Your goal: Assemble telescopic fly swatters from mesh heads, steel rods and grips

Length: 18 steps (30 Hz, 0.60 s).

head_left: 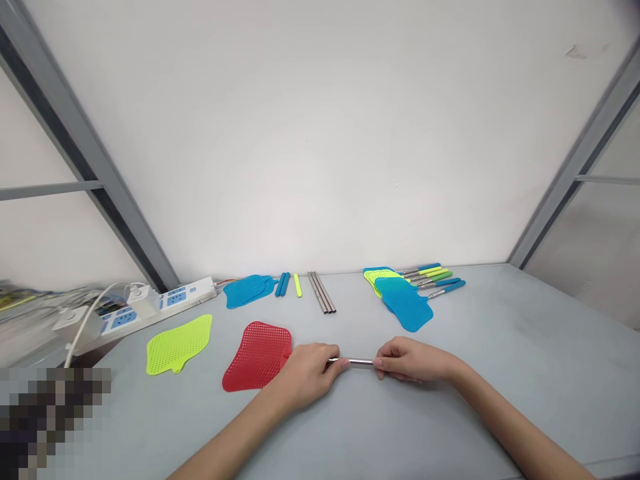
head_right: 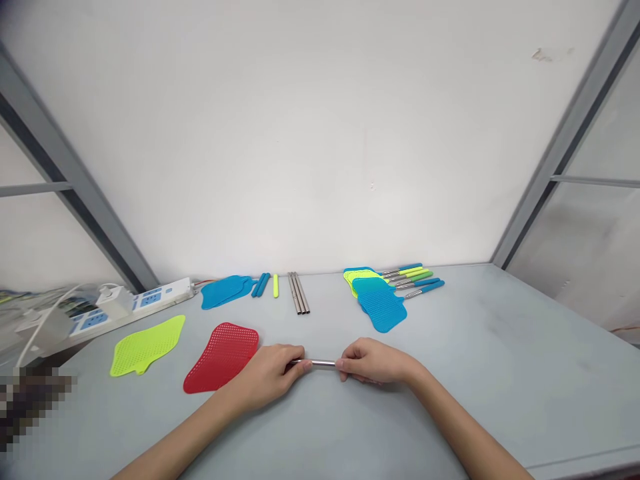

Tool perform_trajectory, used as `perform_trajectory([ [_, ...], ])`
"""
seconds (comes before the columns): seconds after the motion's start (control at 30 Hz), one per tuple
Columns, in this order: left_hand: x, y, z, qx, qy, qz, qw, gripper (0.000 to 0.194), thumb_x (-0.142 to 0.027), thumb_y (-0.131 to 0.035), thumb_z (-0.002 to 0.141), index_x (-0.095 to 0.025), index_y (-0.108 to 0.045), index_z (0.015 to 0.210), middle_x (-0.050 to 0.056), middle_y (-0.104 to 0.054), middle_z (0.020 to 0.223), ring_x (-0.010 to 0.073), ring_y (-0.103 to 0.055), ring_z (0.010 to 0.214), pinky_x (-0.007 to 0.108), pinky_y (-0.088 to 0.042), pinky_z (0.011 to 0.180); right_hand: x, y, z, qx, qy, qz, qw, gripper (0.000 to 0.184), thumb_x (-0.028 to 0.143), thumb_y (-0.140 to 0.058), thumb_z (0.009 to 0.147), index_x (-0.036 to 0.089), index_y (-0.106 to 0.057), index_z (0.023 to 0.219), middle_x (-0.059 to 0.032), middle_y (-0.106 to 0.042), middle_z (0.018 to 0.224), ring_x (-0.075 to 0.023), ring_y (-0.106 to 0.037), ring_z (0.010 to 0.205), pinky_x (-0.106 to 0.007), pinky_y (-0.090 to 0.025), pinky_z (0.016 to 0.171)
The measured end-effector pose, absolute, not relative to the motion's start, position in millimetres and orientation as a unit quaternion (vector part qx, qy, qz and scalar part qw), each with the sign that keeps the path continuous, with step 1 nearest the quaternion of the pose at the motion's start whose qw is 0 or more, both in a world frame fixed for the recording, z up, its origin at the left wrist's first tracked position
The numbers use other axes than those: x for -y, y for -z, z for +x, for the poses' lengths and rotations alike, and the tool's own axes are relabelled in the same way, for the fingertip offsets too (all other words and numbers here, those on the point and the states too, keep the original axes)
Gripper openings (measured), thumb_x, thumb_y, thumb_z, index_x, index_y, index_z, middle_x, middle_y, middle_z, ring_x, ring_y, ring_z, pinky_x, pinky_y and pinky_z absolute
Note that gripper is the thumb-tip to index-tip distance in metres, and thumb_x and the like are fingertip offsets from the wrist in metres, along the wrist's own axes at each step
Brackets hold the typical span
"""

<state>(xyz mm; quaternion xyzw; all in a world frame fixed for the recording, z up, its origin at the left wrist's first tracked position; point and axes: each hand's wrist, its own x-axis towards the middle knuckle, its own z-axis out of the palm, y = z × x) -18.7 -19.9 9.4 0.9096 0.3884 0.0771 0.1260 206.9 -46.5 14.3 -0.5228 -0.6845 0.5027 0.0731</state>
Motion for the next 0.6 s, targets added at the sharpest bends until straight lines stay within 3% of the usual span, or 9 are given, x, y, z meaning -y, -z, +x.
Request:
perform_trajectory([
  [0.6,21.7,-8.1,-16.3,-0.384,-0.062,0.914,0.116,0.039,-0.037,-0.020,0.089,-0.018,-0.047,0.069,0.001,-0.055,0.066,0.0132,-0.049,0.060,0.024,-0.029,0.053,46.3,-8.8,208.2,0.711,-0.465,-0.521,0.078,0.041,0.050,-0.039,0.080,0.014,-0.059,0.076,0.0038,-0.041,0.054,-0.0062,-0.033,0.044,-0.017,-0.025,0.038],
])
